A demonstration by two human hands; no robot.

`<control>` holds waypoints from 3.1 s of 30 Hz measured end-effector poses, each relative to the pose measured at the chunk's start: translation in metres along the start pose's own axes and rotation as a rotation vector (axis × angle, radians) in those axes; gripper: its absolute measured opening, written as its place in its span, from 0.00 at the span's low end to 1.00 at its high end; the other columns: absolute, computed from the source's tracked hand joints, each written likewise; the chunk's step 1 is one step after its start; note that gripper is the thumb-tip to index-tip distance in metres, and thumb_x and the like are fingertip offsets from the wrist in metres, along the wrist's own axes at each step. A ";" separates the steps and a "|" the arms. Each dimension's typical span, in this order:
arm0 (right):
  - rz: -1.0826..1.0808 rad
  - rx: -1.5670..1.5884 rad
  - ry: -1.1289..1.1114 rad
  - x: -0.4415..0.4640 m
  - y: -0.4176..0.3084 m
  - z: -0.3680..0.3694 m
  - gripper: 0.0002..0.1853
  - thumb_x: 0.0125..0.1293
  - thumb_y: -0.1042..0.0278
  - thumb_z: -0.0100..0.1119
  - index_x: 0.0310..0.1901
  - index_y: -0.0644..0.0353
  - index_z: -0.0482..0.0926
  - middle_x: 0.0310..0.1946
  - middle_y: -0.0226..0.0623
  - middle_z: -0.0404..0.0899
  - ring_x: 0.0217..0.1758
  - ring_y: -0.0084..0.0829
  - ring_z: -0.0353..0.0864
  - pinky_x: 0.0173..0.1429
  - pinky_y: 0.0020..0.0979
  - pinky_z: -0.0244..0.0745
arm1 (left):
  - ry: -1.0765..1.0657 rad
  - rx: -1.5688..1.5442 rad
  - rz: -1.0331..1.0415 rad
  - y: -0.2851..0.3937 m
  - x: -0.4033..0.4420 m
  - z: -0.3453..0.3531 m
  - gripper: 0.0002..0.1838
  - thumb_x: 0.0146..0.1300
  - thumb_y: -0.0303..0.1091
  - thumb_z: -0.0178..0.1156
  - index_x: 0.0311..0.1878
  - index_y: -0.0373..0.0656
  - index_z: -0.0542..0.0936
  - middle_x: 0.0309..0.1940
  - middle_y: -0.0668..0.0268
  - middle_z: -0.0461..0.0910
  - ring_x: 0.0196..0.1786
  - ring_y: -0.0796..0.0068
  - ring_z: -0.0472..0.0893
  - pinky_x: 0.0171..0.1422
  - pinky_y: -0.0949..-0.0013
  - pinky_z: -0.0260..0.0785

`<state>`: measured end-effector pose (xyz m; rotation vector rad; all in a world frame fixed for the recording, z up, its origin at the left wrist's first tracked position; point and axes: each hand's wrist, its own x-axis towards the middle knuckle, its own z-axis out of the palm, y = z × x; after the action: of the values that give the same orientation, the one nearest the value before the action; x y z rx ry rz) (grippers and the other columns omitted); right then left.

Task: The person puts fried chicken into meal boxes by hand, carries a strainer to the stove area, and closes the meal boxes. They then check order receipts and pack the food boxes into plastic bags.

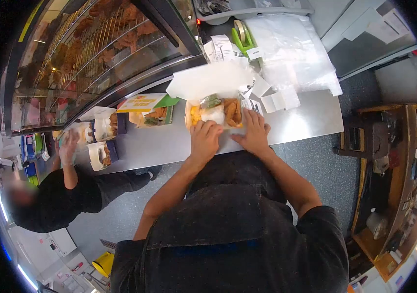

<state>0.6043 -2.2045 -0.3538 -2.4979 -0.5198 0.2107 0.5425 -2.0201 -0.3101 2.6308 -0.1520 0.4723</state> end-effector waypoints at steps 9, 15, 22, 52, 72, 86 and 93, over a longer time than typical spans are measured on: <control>-0.059 0.269 -0.002 -0.013 0.049 -0.003 0.40 0.49 0.67 0.71 0.67 0.57 0.66 0.63 0.45 0.68 0.67 0.46 0.66 0.65 0.44 0.63 | -0.007 -0.317 -0.089 0.003 -0.019 0.015 0.07 0.58 0.32 0.62 0.40 0.46 0.79 0.40 0.66 0.77 0.46 0.60 0.75 0.51 0.57 0.60; -0.031 0.389 0.418 0.035 0.005 -0.095 0.30 0.51 0.82 0.53 0.61 0.60 0.70 0.60 0.44 0.72 0.64 0.40 0.72 0.62 0.39 0.71 | 0.498 -0.072 -0.219 -0.039 0.047 -0.059 0.21 0.64 0.38 0.62 0.57 0.39 0.75 0.48 0.51 0.78 0.54 0.51 0.75 0.61 0.52 0.65; -0.322 0.353 -0.240 0.082 -0.028 -0.132 0.39 0.48 0.85 0.57 0.67 0.56 0.66 0.63 0.45 0.69 0.67 0.46 0.68 0.69 0.40 0.66 | -0.117 -0.341 -0.268 -0.027 0.066 -0.076 0.16 0.68 0.33 0.57 0.58 0.43 0.77 0.45 0.56 0.85 0.53 0.55 0.82 0.56 0.58 0.72; 0.063 -0.155 -0.349 0.049 -0.028 -0.097 0.18 0.60 0.59 0.48 0.29 0.66 0.84 0.30 0.57 0.82 0.37 0.57 0.83 0.46 0.51 0.77 | 0.249 0.001 -0.317 -0.046 0.052 -0.057 0.15 0.67 0.30 0.57 0.57 0.50 0.73 0.37 0.49 0.83 0.35 0.42 0.81 0.37 0.47 0.71; -0.354 -0.142 -0.008 0.006 -0.037 -0.072 0.20 0.48 0.57 0.75 0.34 0.56 0.73 0.30 0.36 0.71 0.35 0.43 0.75 0.39 0.41 0.71 | 0.225 -0.277 -0.204 -0.030 0.013 -0.044 0.09 0.67 0.23 0.53 0.46 0.39 0.80 0.42 0.57 0.84 0.45 0.57 0.83 0.50 0.62 0.74; -0.118 0.221 0.198 0.024 0.007 -0.077 0.11 0.56 0.69 0.70 0.38 0.59 0.78 0.32 0.36 0.76 0.34 0.33 0.75 0.38 0.35 0.70 | 0.203 -0.349 -0.200 -0.011 -0.018 -0.035 0.13 0.53 0.17 0.57 0.41 0.38 0.82 0.49 0.58 0.82 0.58 0.57 0.79 0.64 0.58 0.70; -0.205 0.147 0.252 0.077 -0.022 -0.089 0.15 0.63 0.68 0.61 0.51 0.62 0.79 0.47 0.46 0.82 0.48 0.45 0.82 0.54 0.39 0.75 | 0.165 -0.237 -0.568 0.027 -0.019 -0.002 0.25 0.61 0.30 0.64 0.60 0.34 0.71 0.70 0.41 0.57 0.73 0.43 0.59 0.73 0.52 0.58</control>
<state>0.6903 -2.2015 -0.2703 -2.2672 -0.6255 -0.1392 0.5190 -2.0424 -0.3038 2.2517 0.5438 0.4338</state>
